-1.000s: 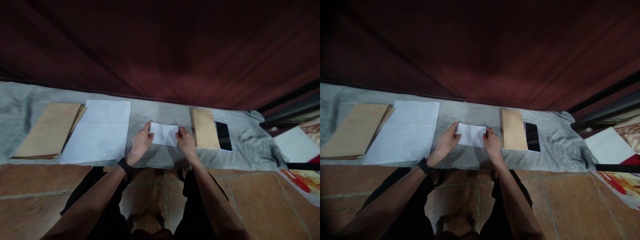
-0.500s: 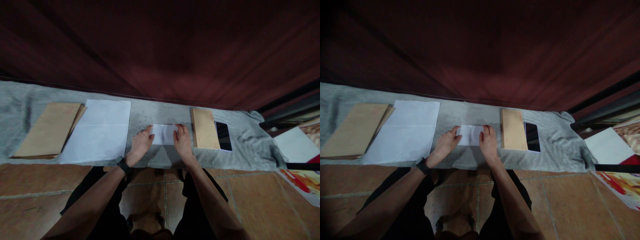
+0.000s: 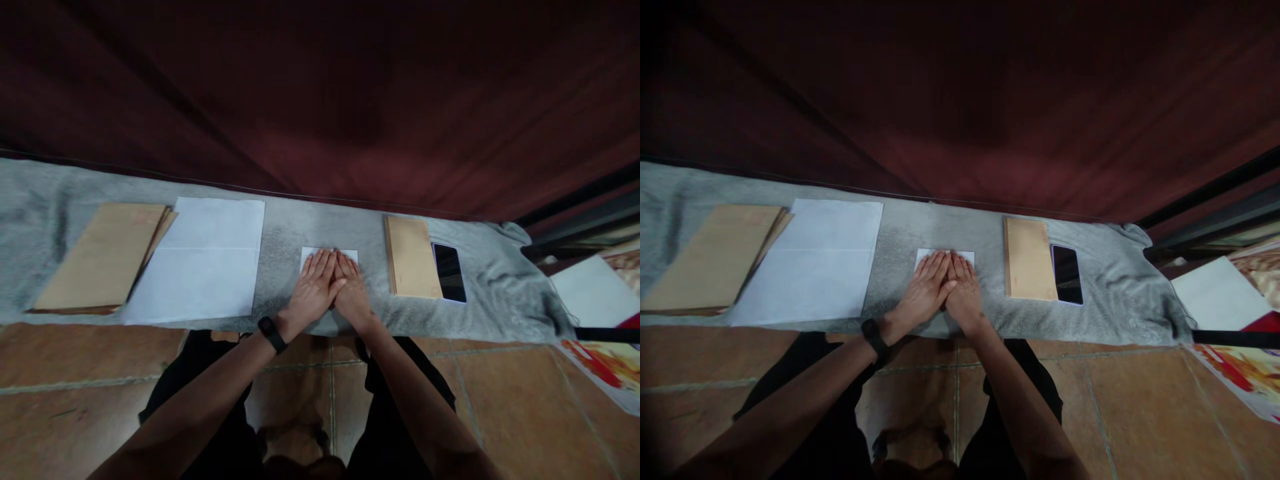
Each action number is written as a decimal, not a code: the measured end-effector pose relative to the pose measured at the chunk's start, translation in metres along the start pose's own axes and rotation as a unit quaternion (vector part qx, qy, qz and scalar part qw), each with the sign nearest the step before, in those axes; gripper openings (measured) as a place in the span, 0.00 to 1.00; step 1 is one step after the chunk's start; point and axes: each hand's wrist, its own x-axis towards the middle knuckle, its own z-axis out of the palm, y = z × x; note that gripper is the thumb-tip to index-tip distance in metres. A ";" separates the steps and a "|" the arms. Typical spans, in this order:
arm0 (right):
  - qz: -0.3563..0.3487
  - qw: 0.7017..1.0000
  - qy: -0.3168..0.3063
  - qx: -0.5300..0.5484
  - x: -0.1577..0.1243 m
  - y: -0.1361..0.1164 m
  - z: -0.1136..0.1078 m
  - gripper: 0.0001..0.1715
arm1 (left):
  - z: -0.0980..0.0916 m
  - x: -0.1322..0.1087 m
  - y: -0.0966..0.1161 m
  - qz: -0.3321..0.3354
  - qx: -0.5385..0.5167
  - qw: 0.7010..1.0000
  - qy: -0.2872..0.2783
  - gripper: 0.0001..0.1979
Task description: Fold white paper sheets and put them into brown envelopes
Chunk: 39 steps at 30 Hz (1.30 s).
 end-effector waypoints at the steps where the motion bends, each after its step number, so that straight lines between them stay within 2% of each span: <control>1: -0.001 1.000 -0.002 -0.014 -0.002 0.000 0.002 0.35 | 0.005 0.000 0.002 -0.006 -0.005 1.000 -0.008 0.35; 4: 0.001 0.999 -0.003 -0.045 -0.005 0.000 0.005 0.36 | 0.012 0.000 0.004 -0.025 -0.004 0.999 -0.019 0.36; 10: 0.011 0.999 -0.002 -0.052 -0.006 -0.001 0.004 0.34 | 0.015 0.001 0.000 -0.033 0.012 0.999 -0.018 0.37; 14: 0.032 0.998 -0.006 -0.048 -0.006 0.000 -0.001 0.32 | 0.014 -0.001 -0.001 -0.037 0.026 0.999 -0.023 0.37; 22: 0.059 0.998 0.024 -0.027 -0.008 0.009 -0.005 0.33 | 0.012 -0.004 -0.005 -0.045 0.033 0.998 -0.016 0.31; 39: 0.094 0.994 0.044 -0.040 -0.012 0.029 -0.009 0.36 | 0.004 -0.005 -0.006 -0.089 0.067 0.994 -0.015 0.33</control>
